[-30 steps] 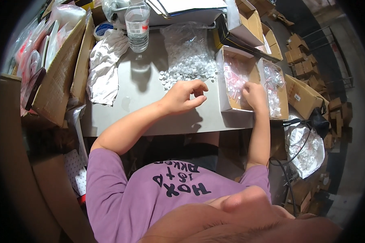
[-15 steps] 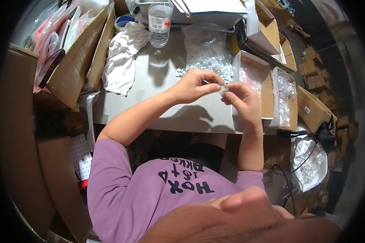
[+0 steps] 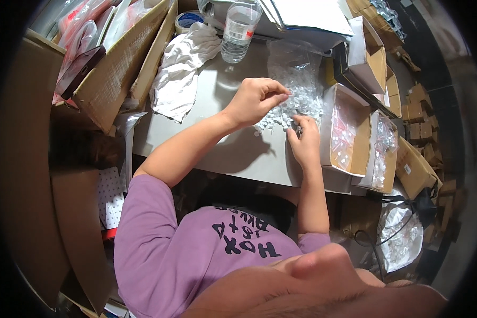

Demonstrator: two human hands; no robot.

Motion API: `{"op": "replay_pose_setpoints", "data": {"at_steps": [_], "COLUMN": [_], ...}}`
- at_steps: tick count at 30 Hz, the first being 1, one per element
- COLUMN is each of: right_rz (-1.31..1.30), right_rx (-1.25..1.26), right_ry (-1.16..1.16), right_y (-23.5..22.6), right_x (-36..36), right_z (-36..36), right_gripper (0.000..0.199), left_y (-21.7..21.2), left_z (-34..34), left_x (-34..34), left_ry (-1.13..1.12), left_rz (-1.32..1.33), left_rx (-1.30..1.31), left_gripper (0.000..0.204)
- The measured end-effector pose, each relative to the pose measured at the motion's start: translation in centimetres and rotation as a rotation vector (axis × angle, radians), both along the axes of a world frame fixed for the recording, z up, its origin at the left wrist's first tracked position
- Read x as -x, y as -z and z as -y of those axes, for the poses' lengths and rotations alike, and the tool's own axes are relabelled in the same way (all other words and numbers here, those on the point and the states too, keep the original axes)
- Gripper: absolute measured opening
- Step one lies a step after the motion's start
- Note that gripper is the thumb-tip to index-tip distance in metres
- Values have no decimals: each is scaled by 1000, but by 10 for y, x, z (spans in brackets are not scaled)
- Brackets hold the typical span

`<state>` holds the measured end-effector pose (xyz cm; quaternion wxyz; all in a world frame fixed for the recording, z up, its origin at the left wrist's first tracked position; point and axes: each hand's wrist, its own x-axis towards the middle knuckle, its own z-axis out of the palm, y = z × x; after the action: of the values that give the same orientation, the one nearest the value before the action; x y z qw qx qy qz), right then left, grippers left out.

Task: The person picks up small white plastic parts from a pile on the table and places them into small plastic bags.

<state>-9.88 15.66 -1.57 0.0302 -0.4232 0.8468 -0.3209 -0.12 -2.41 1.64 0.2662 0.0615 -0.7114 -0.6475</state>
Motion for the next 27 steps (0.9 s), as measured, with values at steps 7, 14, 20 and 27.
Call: {"op": "replay_pose_setpoints", "data": {"at_steps": [7, 14, 20, 27], "right_rz": [97, 54, 54, 63], "right_rx": [31, -28, 13, 26], "right_ry": [-21, -72, -80, -120], "right_y": [-6, -3, -12, -5], "right_x": [0, 0, -4, 1], "right_z": [-5, -10, -10, -12], "right_gripper": [29, 27, 24, 17], "left_y": [2, 13, 4, 7], "left_z": [4, 0, -6, -3], "left_x": [0, 7, -2, 1], "left_ry": [-76, -50, 110, 86], "left_rz": [6, -133, 29, 62], "left_rx": [0, 85, -39, 83], "left_gripper": [19, 12, 12, 11]}}
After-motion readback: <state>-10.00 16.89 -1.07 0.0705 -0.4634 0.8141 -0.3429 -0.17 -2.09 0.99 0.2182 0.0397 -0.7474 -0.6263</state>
